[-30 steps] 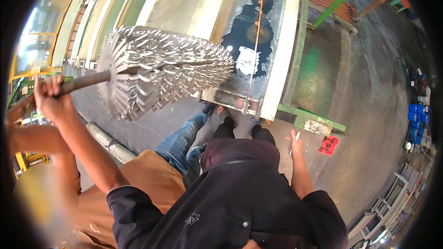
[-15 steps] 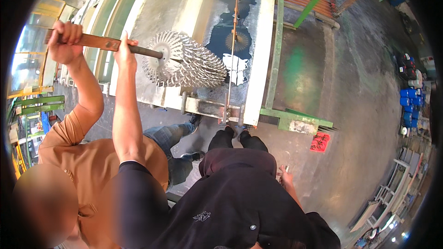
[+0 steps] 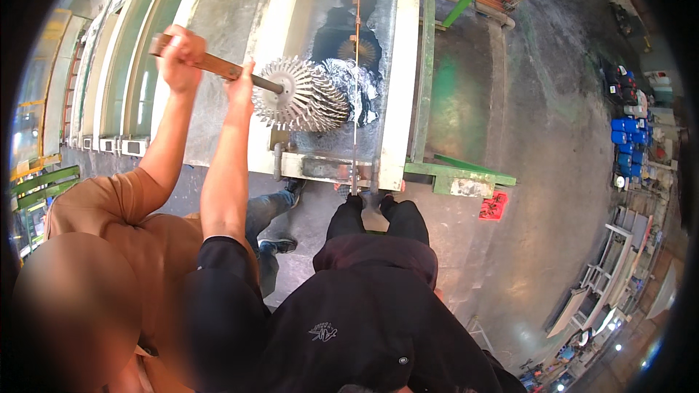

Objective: The person positions metal clamps onto a horizontal bar and secures them using screws and a tool, while working above a tank of liquid.

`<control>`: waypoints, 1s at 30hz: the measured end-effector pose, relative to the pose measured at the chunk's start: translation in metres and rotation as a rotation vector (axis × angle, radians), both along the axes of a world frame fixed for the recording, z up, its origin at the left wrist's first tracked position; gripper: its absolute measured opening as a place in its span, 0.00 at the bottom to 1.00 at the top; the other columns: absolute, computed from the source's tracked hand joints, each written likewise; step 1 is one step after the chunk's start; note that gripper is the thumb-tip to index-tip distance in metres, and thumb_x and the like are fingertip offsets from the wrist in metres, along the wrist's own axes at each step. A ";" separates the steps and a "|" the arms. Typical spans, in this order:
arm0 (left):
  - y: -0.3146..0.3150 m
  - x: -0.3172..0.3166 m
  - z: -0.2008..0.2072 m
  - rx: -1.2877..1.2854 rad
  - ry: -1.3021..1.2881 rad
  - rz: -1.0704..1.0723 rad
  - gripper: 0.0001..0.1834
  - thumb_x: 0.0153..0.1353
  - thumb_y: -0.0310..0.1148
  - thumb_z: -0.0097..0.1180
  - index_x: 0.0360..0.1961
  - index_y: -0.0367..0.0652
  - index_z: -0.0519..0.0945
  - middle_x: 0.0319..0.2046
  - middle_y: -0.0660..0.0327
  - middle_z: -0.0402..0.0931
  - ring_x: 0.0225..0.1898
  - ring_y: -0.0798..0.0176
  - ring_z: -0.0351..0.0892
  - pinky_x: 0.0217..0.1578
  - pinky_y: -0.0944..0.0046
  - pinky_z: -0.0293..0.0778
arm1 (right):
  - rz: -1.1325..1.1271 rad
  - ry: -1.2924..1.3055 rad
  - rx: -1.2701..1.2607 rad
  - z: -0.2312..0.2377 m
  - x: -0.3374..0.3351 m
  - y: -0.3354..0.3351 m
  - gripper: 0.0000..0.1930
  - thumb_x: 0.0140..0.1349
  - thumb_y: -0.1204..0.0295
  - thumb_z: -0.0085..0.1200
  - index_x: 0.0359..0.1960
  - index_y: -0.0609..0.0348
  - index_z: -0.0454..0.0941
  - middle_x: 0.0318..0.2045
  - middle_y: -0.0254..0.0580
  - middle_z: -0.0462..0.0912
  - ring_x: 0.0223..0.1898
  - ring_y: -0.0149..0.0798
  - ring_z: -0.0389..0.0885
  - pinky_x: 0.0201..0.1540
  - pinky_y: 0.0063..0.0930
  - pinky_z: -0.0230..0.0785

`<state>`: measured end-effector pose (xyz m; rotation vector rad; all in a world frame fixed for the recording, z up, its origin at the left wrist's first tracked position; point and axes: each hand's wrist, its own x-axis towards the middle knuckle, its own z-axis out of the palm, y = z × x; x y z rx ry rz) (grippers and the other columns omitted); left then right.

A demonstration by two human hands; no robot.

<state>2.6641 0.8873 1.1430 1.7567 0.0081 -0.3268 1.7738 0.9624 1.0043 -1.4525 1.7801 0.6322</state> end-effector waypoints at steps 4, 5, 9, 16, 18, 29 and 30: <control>-0.004 -0.043 -0.080 0.329 -0.005 -0.096 0.16 0.54 0.39 0.65 0.39 0.38 0.81 0.35 0.62 0.78 0.34 0.68 0.73 0.34 0.64 0.69 | 0.047 -0.066 0.042 0.015 -0.013 -0.008 0.24 0.57 0.51 0.53 0.37 0.65 0.78 0.26 0.56 0.81 0.31 0.53 0.81 0.34 0.45 0.71; 0.007 -0.041 -0.109 0.287 0.079 -0.077 0.17 0.55 0.37 0.65 0.42 0.38 0.80 0.36 0.61 0.77 0.35 0.68 0.74 0.32 0.65 0.71 | 0.068 -0.092 0.048 0.013 -0.011 -0.014 0.24 0.57 0.51 0.53 0.37 0.65 0.78 0.27 0.56 0.81 0.31 0.53 0.81 0.35 0.45 0.71; -0.001 -0.074 -0.161 0.227 0.351 -0.008 0.17 0.59 0.31 0.58 0.50 0.37 0.76 0.43 0.58 0.77 0.42 0.62 0.78 0.38 0.59 0.80 | 0.129 -0.119 0.062 0.014 -0.027 -0.035 0.23 0.57 0.52 0.53 0.37 0.64 0.78 0.27 0.56 0.81 0.32 0.54 0.81 0.35 0.45 0.71; 0.002 -0.153 -0.155 0.258 0.341 -0.345 0.13 0.60 0.35 0.58 0.41 0.37 0.81 0.27 0.62 0.81 0.26 0.68 0.81 0.23 0.67 0.74 | 0.216 -0.176 0.137 0.001 -0.056 -0.051 0.22 0.57 0.54 0.53 0.37 0.64 0.78 0.29 0.56 0.81 0.34 0.55 0.81 0.37 0.46 0.71; 0.005 -0.197 -0.139 0.327 0.443 -0.380 0.16 0.62 0.43 0.56 0.41 0.42 0.81 0.29 0.63 0.81 0.27 0.70 0.79 0.22 0.68 0.72 | 0.246 -0.185 0.146 -0.002 -0.067 -0.057 0.22 0.57 0.54 0.53 0.37 0.64 0.78 0.29 0.56 0.81 0.34 0.56 0.80 0.37 0.46 0.71; 0.013 -0.335 -0.162 0.611 0.572 -0.505 0.27 0.48 0.41 0.61 0.49 0.41 0.78 0.43 0.53 0.80 0.47 0.58 0.78 0.48 0.63 0.71 | 0.354 -0.233 0.176 -0.019 -0.108 -0.068 0.20 0.56 0.57 0.53 0.38 0.64 0.78 0.32 0.57 0.81 0.37 0.58 0.80 0.40 0.47 0.70; 0.011 -0.334 -0.155 0.649 0.600 -0.362 0.23 0.47 0.36 0.60 0.47 0.41 0.79 0.42 0.55 0.80 0.45 0.60 0.77 0.48 0.63 0.70 | 0.371 -0.249 0.180 -0.024 -0.107 -0.067 0.19 0.56 0.58 0.53 0.38 0.64 0.78 0.32 0.57 0.81 0.37 0.58 0.80 0.40 0.47 0.70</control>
